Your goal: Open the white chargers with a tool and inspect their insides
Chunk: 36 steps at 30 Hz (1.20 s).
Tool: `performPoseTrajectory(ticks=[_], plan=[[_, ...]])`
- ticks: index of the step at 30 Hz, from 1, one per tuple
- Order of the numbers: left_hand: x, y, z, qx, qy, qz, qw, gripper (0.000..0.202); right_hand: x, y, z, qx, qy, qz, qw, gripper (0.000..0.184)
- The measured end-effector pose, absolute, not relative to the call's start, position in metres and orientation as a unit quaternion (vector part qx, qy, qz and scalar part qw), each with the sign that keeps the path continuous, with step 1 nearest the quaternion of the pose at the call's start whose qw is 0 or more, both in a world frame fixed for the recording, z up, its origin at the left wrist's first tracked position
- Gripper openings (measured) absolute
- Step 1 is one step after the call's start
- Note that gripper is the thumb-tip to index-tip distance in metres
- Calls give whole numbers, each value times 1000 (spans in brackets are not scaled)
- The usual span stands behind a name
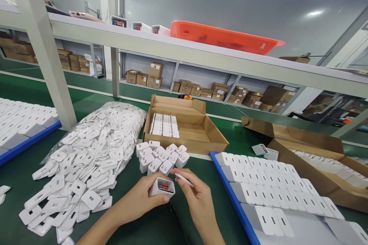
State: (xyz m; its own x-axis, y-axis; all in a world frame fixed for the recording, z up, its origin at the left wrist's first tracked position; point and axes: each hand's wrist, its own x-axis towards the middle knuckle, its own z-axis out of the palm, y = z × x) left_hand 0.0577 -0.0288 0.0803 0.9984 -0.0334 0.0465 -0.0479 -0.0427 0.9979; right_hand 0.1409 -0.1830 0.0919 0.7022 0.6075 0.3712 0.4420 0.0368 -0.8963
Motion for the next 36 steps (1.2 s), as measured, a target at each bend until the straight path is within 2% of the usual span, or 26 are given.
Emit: performPoseTrajectory(ticks=[3, 9, 16, 22, 28, 33, 36], plan=[[57, -31, 79, 728, -24, 0, 685, 24, 137, -178, 88, -701, -420, 10, 576, 20], [58, -31, 75, 681, -43, 13, 731, 31, 126, -172, 87, -718, -480, 26, 504, 30], [56, -29, 76, 672, -55, 20, 738, 33, 131, -171, 82, -714, -411, 10, 567, 20], [54, -27, 78, 675, -76, 42, 733, 33, 123, -168, 83, -686, -440, -105, 569, 23], [52, -25, 82, 668, -108, 60, 734, 45, 117, -166, 84, -684, -443, -130, 565, 23], [53, -23, 84, 654, -79, 85, 747, 35, 114, -165, 80, -685, -483, -152, 524, 33], [55, -20, 81, 632, -53, 95, 767, 25, 111, -164, 76, -687, -516, -126, 496, 40]])
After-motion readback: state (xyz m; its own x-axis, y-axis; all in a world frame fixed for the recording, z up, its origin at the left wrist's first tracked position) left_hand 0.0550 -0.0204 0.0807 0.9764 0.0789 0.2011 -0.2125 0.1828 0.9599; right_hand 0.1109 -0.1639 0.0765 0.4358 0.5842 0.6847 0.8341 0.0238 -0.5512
